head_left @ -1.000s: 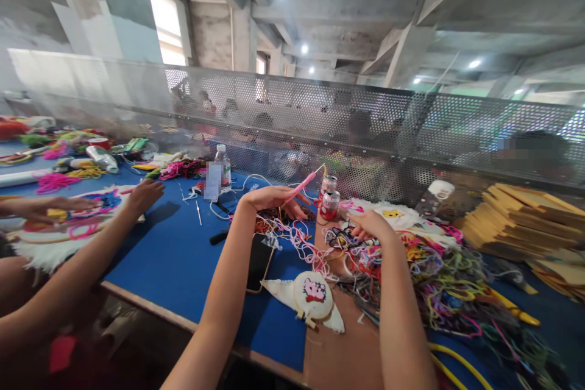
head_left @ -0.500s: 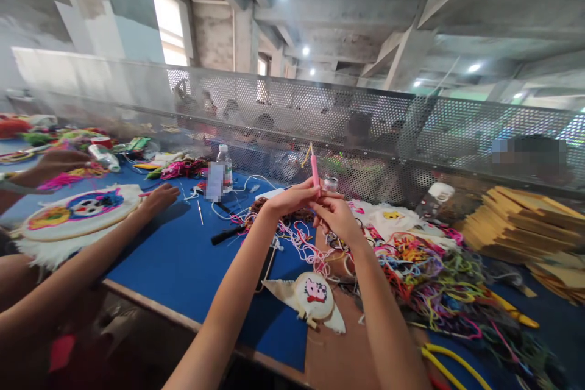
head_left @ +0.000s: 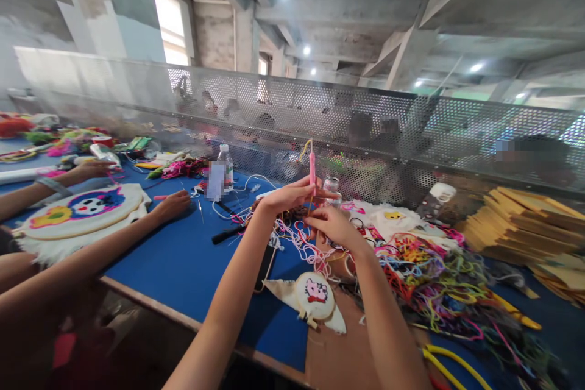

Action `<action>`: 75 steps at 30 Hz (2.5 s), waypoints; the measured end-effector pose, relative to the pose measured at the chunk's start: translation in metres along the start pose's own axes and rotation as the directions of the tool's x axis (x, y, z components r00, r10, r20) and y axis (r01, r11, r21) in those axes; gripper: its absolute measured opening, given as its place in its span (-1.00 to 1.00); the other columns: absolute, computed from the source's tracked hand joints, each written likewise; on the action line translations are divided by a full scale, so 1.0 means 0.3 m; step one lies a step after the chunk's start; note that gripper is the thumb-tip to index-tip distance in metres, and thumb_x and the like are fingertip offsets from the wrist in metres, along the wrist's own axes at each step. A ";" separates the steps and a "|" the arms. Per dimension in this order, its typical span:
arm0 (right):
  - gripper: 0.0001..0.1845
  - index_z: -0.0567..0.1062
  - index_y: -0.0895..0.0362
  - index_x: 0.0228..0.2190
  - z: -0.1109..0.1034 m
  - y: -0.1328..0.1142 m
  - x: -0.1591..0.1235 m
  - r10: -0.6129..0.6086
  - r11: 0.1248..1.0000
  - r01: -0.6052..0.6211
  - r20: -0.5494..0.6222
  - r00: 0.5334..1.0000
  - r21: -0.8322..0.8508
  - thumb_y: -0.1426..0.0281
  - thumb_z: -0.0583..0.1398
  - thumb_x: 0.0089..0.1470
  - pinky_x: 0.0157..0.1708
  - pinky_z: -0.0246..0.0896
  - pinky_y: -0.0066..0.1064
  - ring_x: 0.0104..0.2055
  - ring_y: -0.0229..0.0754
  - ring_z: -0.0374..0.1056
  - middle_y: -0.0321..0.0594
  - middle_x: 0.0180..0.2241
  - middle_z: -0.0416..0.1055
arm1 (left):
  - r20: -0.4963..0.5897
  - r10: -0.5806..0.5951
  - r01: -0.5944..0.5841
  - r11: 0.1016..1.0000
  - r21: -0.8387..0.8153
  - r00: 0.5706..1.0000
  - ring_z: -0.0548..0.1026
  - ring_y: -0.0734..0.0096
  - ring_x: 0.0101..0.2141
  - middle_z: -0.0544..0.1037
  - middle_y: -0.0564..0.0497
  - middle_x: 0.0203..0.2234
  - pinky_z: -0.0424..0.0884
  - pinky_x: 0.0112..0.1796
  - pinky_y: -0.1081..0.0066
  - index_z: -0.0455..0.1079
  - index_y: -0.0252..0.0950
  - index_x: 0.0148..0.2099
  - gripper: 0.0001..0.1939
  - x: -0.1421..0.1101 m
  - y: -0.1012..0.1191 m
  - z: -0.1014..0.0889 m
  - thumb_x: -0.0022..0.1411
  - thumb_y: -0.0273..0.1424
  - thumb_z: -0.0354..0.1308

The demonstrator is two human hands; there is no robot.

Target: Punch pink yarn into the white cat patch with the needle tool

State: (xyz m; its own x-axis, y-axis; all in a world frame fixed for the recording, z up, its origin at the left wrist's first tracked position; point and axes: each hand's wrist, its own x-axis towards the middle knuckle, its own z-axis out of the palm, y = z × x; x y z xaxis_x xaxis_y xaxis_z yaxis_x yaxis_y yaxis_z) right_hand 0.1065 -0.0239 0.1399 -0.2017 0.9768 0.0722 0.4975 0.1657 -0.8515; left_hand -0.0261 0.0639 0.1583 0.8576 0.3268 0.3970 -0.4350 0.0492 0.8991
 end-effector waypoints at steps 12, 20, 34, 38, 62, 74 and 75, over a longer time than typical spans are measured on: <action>-0.73 0.42 0.20 -0.65 -0.004 -0.018 -0.033 0.123 0.979 -0.082 0.222 0.967 -0.184 0.35 0.14 0.00 -0.66 0.07 -0.54 -0.67 -0.38 0.23 -0.24 -0.67 0.38 | 0.002 0.036 -0.036 0.999 0.010 0.999 0.45 0.49 -0.24 0.42 0.03 -0.42 0.28 -0.10 0.42 0.27 -0.30 -0.22 -0.94 -0.012 -0.003 -0.055 0.23 -0.44 0.03; -0.75 0.38 0.19 -0.70 -0.002 -0.025 -0.043 0.203 0.964 -0.144 0.269 0.942 -0.224 0.44 0.15 -0.06 -0.67 0.04 -0.56 -0.69 -0.41 0.19 -0.33 -0.71 0.30 | -0.055 0.001 0.002 0.999 0.050 0.998 0.43 0.39 -0.13 0.44 0.01 -0.32 0.27 -0.08 0.40 0.28 -0.29 -0.22 -0.91 -0.011 -0.005 -0.053 0.20 -0.42 0.08; -0.78 0.52 0.21 -0.59 -0.025 0.032 -0.033 0.258 0.940 -0.195 0.205 0.944 -0.280 0.28 0.27 -0.15 -0.68 0.08 -0.56 -0.66 -0.35 0.27 -0.24 -0.67 0.40 | -0.027 -0.049 0.053 0.983 0.177 0.998 0.46 0.37 -0.16 0.51 -0.11 -0.28 0.29 -0.09 0.35 0.23 -0.32 -0.21 -0.85 -0.017 0.009 -0.030 0.22 -0.35 0.07; -0.80 0.53 0.22 -0.47 -0.082 0.053 -0.046 0.225 0.956 -0.200 0.100 0.969 -0.213 0.31 0.26 -0.14 -0.67 0.11 -0.53 -0.62 -0.31 0.30 -0.20 -0.60 0.43 | -0.006 -0.146 0.141 0.948 0.286 0.989 0.50 0.37 -0.25 0.53 -0.16 -0.29 0.34 -0.16 0.31 0.20 -0.35 -0.15 -0.77 -0.023 0.020 -0.006 0.21 -0.32 0.07; -0.68 0.51 0.09 -0.30 -0.003 0.376 0.159 0.182 0.788 -0.223 -0.129 0.975 -0.574 0.61 0.14 -0.12 -0.38 0.17 -0.49 -0.36 -0.26 0.37 -0.25 -0.36 0.48 | -0.218 -0.135 0.212 0.899 0.383 0.966 0.43 0.51 -0.67 0.42 0.08 -0.73 0.30 -0.54 0.50 0.04 -0.26 -0.35 -0.62 0.006 -0.003 -0.003 0.28 -0.06 -0.29; -0.84 0.48 0.16 -0.31 0.023 0.524 0.156 -0.002 0.706 -0.134 -0.191 0.982 -0.695 0.49 0.12 0.04 -0.24 0.09 -0.47 -0.21 -0.17 0.33 -0.11 -0.19 0.35 | -0.245 -0.121 0.204 0.915 0.347 0.962 0.48 0.44 -0.60 0.49 -0.02 -0.63 0.37 -0.46 0.43 0.09 -0.28 -0.35 -0.64 0.012 0.004 0.006 0.28 -0.10 -0.25; -0.85 0.48 0.16 -0.32 0.021 0.528 0.157 -0.011 0.707 -0.123 -0.185 0.983 -0.696 0.49 0.12 0.04 -0.24 0.09 -0.47 -0.22 -0.18 0.33 -0.12 -0.20 0.35 | -0.246 -0.127 0.212 0.910 0.357 0.961 0.48 0.43 -0.59 0.50 -0.03 -0.62 0.38 -0.45 0.42 0.11 -0.29 -0.35 -0.64 0.013 0.002 0.006 0.27 -0.09 -0.23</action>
State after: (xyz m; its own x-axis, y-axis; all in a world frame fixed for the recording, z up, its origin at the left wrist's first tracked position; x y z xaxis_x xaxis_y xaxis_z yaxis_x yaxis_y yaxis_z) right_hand 0.1703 0.0474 0.0052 -0.0472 0.9832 0.1765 0.9640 0.0911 -0.2497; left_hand -0.0226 0.0633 0.1607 0.8117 0.5403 0.2217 -0.1159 -0.2231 0.9679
